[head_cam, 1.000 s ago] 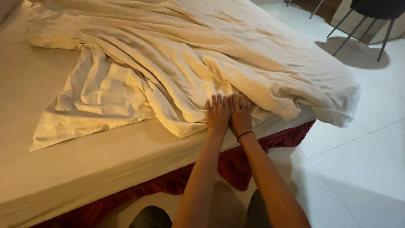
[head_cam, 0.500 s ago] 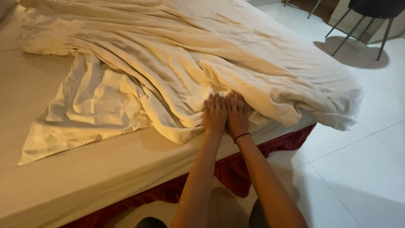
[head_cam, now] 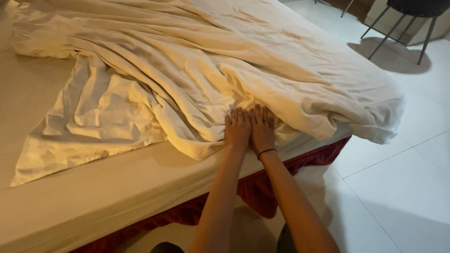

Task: The person kneels beside a bed and folds a white bed sheet by hand. They repeatedly smooth the fabric and fold it in sections, working from one side of the bed to the other.

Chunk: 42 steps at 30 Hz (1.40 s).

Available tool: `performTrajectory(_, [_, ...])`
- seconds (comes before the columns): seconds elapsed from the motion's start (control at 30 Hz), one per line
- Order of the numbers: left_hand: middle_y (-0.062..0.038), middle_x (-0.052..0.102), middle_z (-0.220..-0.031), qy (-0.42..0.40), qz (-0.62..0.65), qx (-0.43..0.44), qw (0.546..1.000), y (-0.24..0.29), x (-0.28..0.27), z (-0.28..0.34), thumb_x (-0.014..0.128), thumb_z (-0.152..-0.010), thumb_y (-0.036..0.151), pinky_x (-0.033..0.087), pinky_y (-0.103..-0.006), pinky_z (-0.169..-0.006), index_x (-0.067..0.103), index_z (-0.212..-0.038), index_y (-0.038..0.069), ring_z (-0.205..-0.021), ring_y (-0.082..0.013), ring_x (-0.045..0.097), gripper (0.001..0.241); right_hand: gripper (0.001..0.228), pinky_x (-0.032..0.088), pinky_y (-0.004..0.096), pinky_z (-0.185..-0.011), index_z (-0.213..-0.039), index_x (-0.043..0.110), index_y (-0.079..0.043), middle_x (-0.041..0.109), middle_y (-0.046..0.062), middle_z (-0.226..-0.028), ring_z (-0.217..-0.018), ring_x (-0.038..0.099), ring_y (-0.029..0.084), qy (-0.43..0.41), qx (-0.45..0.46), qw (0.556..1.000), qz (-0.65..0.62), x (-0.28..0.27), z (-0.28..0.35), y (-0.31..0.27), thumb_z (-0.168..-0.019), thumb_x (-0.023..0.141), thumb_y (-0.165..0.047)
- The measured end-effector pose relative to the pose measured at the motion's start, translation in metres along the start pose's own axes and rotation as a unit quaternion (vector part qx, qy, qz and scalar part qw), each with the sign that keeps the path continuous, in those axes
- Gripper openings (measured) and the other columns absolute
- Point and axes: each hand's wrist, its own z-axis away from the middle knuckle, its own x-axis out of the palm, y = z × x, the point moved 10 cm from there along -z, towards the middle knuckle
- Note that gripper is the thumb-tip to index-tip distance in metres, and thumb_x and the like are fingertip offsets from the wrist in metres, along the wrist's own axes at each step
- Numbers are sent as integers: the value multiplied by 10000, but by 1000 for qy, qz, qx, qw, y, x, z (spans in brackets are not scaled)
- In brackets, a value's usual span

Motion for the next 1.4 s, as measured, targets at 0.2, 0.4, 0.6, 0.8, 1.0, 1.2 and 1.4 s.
performTrajectory(0.2, [-141, 591, -1452, -7, -8, 7, 1000, -1, -5, 1, 514, -940, 202, 381, -505, -1140, 587, -1365, 49, -1361, -332, 535, 458, 570, 310, 575, -1142, -1530, 413, -123, 290, 159, -1658, -1532, 241, 362, -25, 14, 999, 21, 3, -1, -2, -976, 518, -213])
performTrajectory(0.4, [-147, 553, -1492, -25, 1, 0, 1000, -1, 1, 3, 501, -988, 197, 353, -526, -1169, 570, -1397, 38, -1400, -352, 497, 444, 586, 318, 581, -1151, -1555, 389, -140, 284, 146, -1653, -1548, 234, 358, -27, 17, 999, 1, 18, 0, 5, -990, 520, -223])
performTrajectory(0.6, [-141, 570, -1467, -20, 11, 5, 1000, 0, 5, 4, 499, -961, 196, 360, -529, -1151, 585, -1371, 54, -1400, -351, 487, 442, 596, 319, 585, -1149, -1560, 380, -149, 303, 129, -1649, -1536, 254, 336, -40, 16, 999, 5, 18, 2, 4, -985, 519, -222])
performTrajectory(0.8, [-142, 554, -1490, -30, 34, -4, 999, -1, 13, 8, 502, -1004, 188, 362, -533, -1175, 577, -1403, 36, -1419, -341, 471, 434, 583, 333, 575, -1146, -1547, 408, -145, 325, 123, -1636, -1539, 266, 348, -39, 14, 999, 7, 20, 5, 4, -980, 526, -213])
performTrajectory(1.0, [-148, 538, -1495, -51, 22, 4, 998, 2, 16, 10, 497, -963, 194, 359, -532, -1145, 553, -1416, 30, -1408, -346, 461, 486, 589, 314, 580, -1154, -1537, 410, -138, 318, 136, -1642, -1541, 244, 363, -27, 7, 1000, 3, 22, 9, 5, -971, 550, -222])
performTrajectory(1.2, [-156, 520, -1514, -66, 26, 10, 997, 3, 14, 11, 486, -982, 198, 354, -543, -1148, 543, -1426, 30, -1422, -365, 449, 479, 590, 301, 591, -1157, -1525, 401, -128, 309, 143, -1628, -1539, 232, 375, -52, 19, 998, -3, 16, 8, 2, -964, 548, -232])
performTrajectory(1.4, [-151, 566, -1473, -29, 39, 7, 999, 3, 17, 13, 490, -994, 191, 369, -547, -1136, 584, -1385, 36, -1402, -365, 486, 431, 578, 291, 588, -1158, -1544, 391, -151, 301, 126, -1651, -1548, 237, 364, -71, 28, 997, -5, 27, 10, 7, -986, 521, -226])
